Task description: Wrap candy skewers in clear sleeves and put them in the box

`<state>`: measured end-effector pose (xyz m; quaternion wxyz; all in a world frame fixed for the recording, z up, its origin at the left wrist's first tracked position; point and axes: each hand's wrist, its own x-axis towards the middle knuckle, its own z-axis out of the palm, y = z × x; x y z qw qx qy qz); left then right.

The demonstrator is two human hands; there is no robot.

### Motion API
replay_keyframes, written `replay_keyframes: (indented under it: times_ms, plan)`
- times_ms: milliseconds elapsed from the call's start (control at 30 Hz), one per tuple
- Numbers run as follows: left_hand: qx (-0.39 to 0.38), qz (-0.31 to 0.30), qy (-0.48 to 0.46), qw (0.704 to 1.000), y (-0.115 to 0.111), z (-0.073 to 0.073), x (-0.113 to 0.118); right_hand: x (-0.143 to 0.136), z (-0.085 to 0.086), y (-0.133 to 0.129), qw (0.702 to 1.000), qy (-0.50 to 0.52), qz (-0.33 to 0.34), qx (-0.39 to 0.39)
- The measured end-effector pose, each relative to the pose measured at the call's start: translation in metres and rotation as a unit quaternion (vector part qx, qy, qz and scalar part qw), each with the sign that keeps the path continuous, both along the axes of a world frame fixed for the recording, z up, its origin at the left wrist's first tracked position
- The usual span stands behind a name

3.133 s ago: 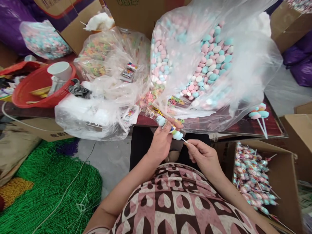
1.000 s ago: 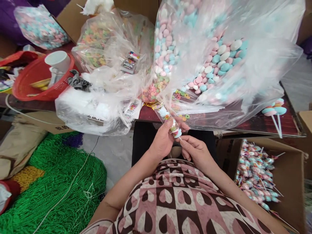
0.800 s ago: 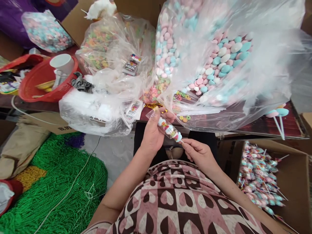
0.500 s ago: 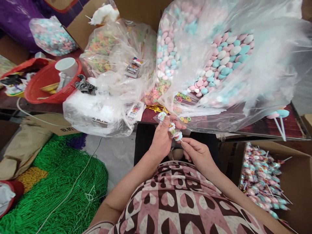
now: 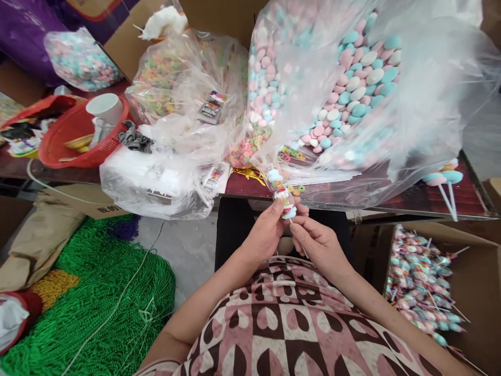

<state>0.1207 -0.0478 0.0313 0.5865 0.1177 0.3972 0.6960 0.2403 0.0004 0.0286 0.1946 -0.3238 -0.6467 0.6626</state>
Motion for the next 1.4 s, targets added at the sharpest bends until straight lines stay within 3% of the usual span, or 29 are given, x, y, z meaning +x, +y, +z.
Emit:
replay_keyframes:
  times_ms: [167, 333, 500, 633, 833, 900, 1100, 1400]
  plan:
    - [-0.016, -0.019, 0.041, 0.999, -0.002, 0.004, 0.003, 0.0, 0.001, 0.001, 0.994, -0.04, -0.028, 0.096]
    - [-0.04, -0.013, 0.005, 0.999, -0.001, 0.007, 0.001, 0.003, -0.001, 0.002, 0.994, -0.043, 0.006, 0.096]
    - [-0.025, -0.02, -0.016, 0.999, -0.001, 0.004, 0.001, 0.006, -0.004, 0.001, 0.989, -0.054, -0.071, 0.119]
    - [-0.002, -0.03, -0.033, 0.999, -0.002, 0.0, 0.005, 0.006, -0.003, -0.001, 0.969, -0.089, -0.046, 0.226]
    - [0.022, -0.038, -0.007, 0.999, -0.006, 0.0, 0.012, 0.0, -0.011, -0.009, 0.914, -0.106, -0.027, 0.39]
    - [0.02, -0.032, -0.022, 0.999, -0.006, 0.0, 0.013, -0.002, -0.01, -0.01, 0.915, -0.094, -0.024, 0.392]
    - [0.011, -0.009, -0.069, 0.998, -0.002, 0.002, 0.011, 0.0, -0.001, -0.01, 0.95, -0.092, -0.031, 0.295]
    - [0.035, -0.027, -0.068, 0.997, -0.005, 0.006, 0.012, 0.002, -0.005, -0.013, 0.922, -0.089, -0.024, 0.376]
